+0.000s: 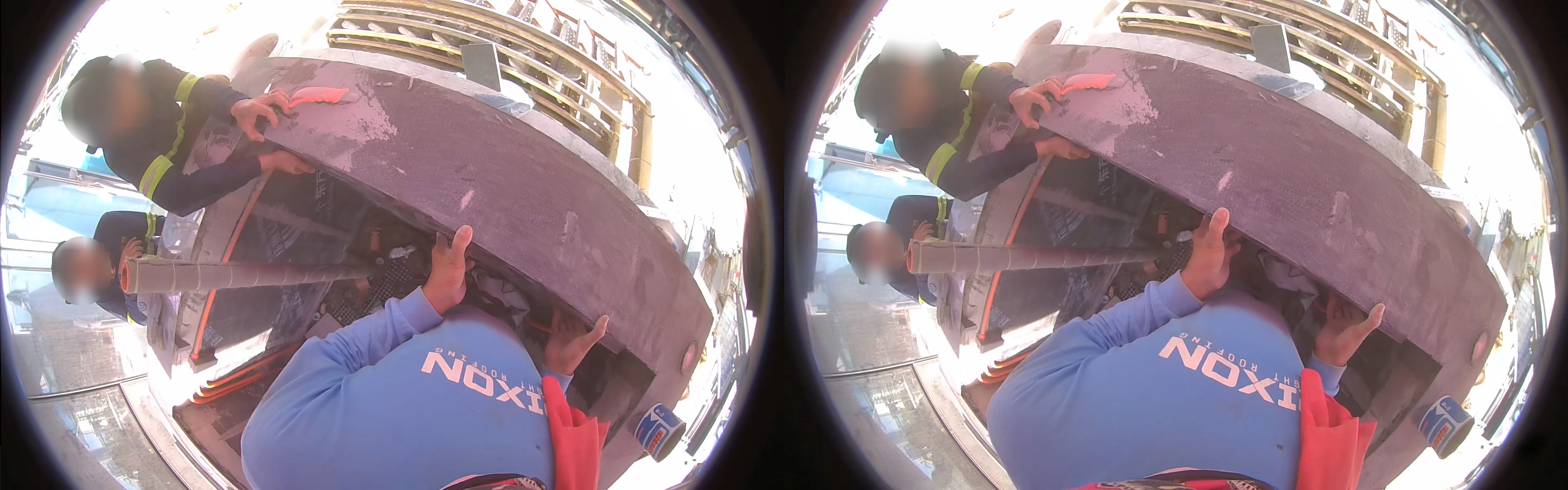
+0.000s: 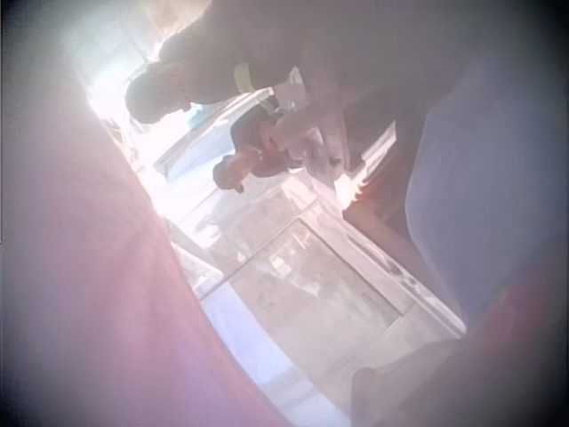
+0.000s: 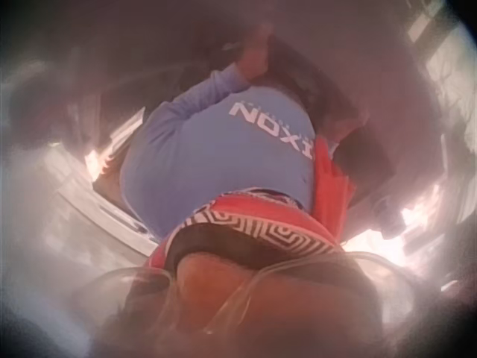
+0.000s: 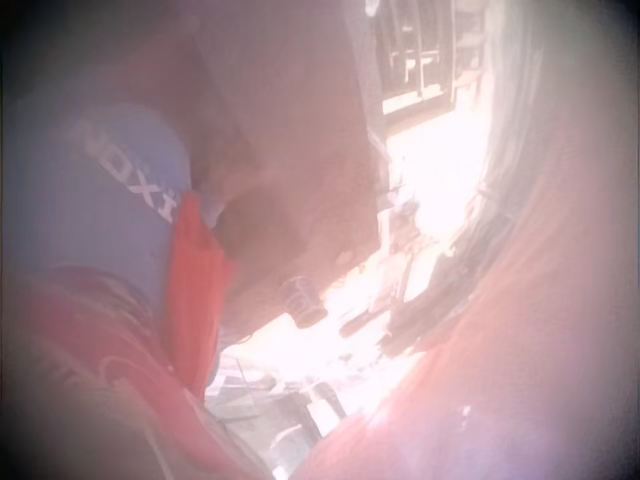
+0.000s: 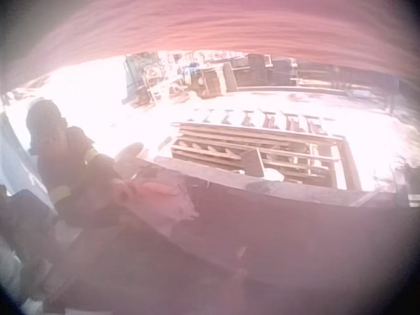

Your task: The person scrapes a surface with a putty knife, then positions and secures a large rectangular panel into a roof opening with assistance from coworkers. The panel is aligned and pressed into place.

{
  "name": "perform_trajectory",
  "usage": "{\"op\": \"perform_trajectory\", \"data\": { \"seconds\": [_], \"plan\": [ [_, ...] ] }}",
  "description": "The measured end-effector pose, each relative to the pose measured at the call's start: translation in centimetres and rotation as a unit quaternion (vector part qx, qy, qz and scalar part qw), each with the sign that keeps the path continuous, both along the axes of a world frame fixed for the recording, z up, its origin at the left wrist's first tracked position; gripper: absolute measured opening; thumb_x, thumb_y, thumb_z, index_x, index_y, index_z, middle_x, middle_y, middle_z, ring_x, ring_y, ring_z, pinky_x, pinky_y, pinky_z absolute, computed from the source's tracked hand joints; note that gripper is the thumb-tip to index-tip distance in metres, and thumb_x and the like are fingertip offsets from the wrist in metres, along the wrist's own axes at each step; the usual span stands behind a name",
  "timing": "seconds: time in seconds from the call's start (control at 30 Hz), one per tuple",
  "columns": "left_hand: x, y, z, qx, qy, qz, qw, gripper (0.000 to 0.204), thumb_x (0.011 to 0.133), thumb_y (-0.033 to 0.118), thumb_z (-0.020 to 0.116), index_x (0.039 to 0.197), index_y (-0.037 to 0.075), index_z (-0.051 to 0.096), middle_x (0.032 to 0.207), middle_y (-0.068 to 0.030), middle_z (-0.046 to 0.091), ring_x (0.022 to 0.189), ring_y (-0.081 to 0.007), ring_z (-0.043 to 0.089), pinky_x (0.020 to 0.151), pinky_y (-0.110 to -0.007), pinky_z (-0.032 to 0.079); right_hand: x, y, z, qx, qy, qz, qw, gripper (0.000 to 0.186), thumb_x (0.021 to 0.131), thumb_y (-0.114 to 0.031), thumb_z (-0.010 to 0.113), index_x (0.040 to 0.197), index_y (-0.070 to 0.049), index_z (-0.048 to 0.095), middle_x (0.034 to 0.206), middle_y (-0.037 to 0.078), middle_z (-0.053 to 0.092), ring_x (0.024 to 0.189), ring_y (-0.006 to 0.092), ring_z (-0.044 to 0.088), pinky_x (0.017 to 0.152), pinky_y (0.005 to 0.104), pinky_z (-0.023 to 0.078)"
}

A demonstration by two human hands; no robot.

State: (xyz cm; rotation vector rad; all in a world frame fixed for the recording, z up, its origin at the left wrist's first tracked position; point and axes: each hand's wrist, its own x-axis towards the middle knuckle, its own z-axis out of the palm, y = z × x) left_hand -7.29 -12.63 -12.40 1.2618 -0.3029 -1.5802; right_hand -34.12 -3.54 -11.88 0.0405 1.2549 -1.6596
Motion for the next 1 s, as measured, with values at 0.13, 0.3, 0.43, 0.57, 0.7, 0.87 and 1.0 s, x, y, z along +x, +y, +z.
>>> {"op": "perform_trajectory", "data": {
  "seconds": [0.13,0.3,0.43,0.57,0.7,0.87,1.0],
  "plan": [
    [-0.3,-0.3,0.8,-0.009,0.014,0.000,1.000,0.088,0.084,0.063,0.080,0.144,0.011,0.040,0.127,-0.0034,0.050,0.111,-0.0155,0.050,0.090,-0.040,0.044,0.0,-0.4,0.7,-0.003,0.026,0.012,1.000,0.098,0.092,-0.075,0.058,0.158,-0.006,0.036,0.155,0.018,0.043,0.137,0.0351,0.045,0.114,0.0468,0.038],
    [-0.2,-0.4,0.8,-0.021,0.023,-0.007,0.999,0.089,0.084,0.063,0.080,0.144,0.011,0.041,0.125,-0.0029,0.051,0.108,-0.0143,0.051,0.088,-0.040,0.044,0.2,-0.6,1.0,-0.011,0.030,0.005,0.999,0.096,0.088,-0.073,0.065,0.154,-0.007,0.040,0.151,0.014,0.045,0.134,0.0323,0.047,0.112,0.0475,0.042],
    [-0.3,-0.6,0.7,-0.015,0.016,0.006,1.000,0.098,0.082,0.063,0.082,0.150,0.009,0.037,0.124,-0.0028,0.051,0.105,-0.0137,0.051,0.088,-0.039,0.045,0.3,-0.8,1.0,-0.031,0.021,0.010,0.999,0.096,0.090,-0.073,0.061,0.156,-0.008,0.038,0.154,0.015,0.043,0.137,0.0327,0.045,0.114,0.0483,0.039],
    [-0.2,-0.4,1.0,0.008,0.000,-0.010,1.000,0.103,0.080,0.071,0.077,0.153,0.013,0.035,0.138,-0.0031,0.049,0.121,-0.0205,0.049,0.095,-0.043,0.041,1.3,-0.9,2.3,-0.028,0.033,0.017,0.999,0.097,0.094,-0.074,0.054,0.160,-0.005,0.032,0.158,0.019,0.040,0.140,0.0336,0.042,0.117,0.0481,0.034],
    [-0.2,-0.4,1.1,0.013,0.003,0.003,1.000,0.119,0.078,0.067,0.083,0.159,0.002,0.025,0.130,-0.0070,0.048,0.113,-0.0181,0.049,0.092,-0.044,0.045,0.9,-0.6,1.8,-0.012,0.027,0.013,0.999,0.095,0.094,-0.074,0.054,0.158,-0.006,0.035,0.155,0.017,0.043,0.136,0.0321,0.044,0.114,0.0464,0.036],
    [-0.4,-0.4,0.9,0.007,-0.002,0.009,1.000,0.117,0.077,0.068,0.083,0.157,0.002,0.027,0.130,-0.0077,0.048,0.112,-0.0187,0.049,0.092,-0.044,0.045,0.2,-0.5,0.8,-0.002,0.038,0.009,0.999,0.094,0.093,-0.074,0.057,0.157,-0.008,0.037,0.152,0.015,0.046,0.133,0.0310,0.046,0.111,0.0464,0.038],
    [-0.4,-0.4,1.1,0.003,0.002,0.005,1.000,0.113,0.078,0.067,0.083,0.154,0.003,0.030,0.126,-0.0064,0.049,0.110,-0.0178,0.049,0.090,-0.043,0.045,-0.1,-0.4,0.6,0.003,0.025,0.011,1.000,0.096,0.092,-0.074,0.058,0.157,-0.008,0.035,0.152,0.016,0.046,0.133,0.0314,0.046,0.111,0.0475,0.037]
  ]
}}
